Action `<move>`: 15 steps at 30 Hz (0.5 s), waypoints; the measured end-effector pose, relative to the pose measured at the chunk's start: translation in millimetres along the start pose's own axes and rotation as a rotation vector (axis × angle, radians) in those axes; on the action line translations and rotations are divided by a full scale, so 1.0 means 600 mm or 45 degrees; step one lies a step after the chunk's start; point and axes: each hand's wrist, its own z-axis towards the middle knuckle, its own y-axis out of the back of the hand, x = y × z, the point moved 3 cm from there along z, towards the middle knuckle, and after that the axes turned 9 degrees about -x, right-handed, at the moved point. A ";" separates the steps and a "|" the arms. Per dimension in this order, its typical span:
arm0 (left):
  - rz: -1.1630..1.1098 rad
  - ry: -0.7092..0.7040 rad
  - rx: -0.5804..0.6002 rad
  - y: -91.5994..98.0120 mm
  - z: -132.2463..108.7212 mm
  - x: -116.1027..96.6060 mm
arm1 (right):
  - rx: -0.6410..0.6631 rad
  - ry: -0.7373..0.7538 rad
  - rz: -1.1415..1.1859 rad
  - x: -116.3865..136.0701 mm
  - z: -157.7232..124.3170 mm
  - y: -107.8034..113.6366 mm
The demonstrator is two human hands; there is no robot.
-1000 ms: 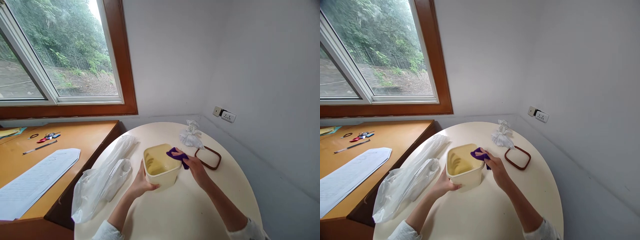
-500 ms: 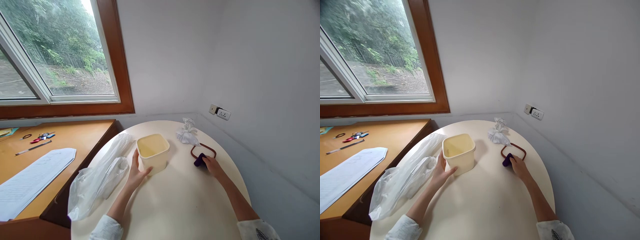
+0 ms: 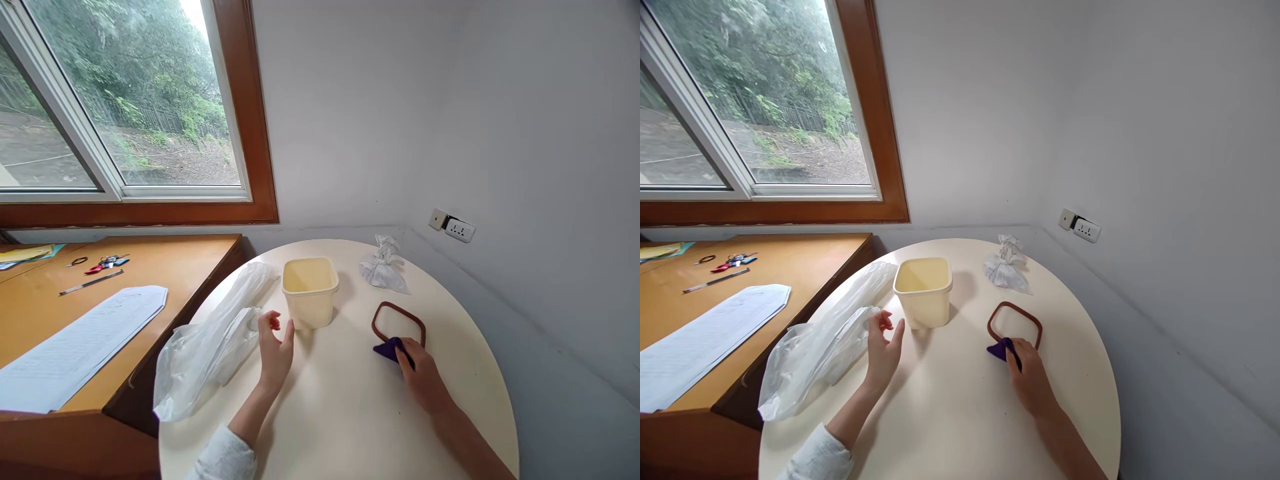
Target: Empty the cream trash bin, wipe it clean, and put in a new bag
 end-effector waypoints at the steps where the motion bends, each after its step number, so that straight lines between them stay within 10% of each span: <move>1: -0.058 0.030 0.047 0.000 -0.010 -0.007 | -0.006 0.003 0.038 0.011 -0.012 -0.001; 4: -0.355 0.269 0.378 -0.016 -0.049 -0.024 | -0.008 0.040 0.133 0.045 -0.046 -0.008; 8: -0.803 1.014 0.904 -0.048 -0.107 -0.026 | 0.067 0.108 0.243 0.089 -0.085 -0.029; 15: -0.943 1.468 0.939 -0.057 -0.127 -0.018 | 0.279 0.123 0.418 0.134 -0.117 -0.071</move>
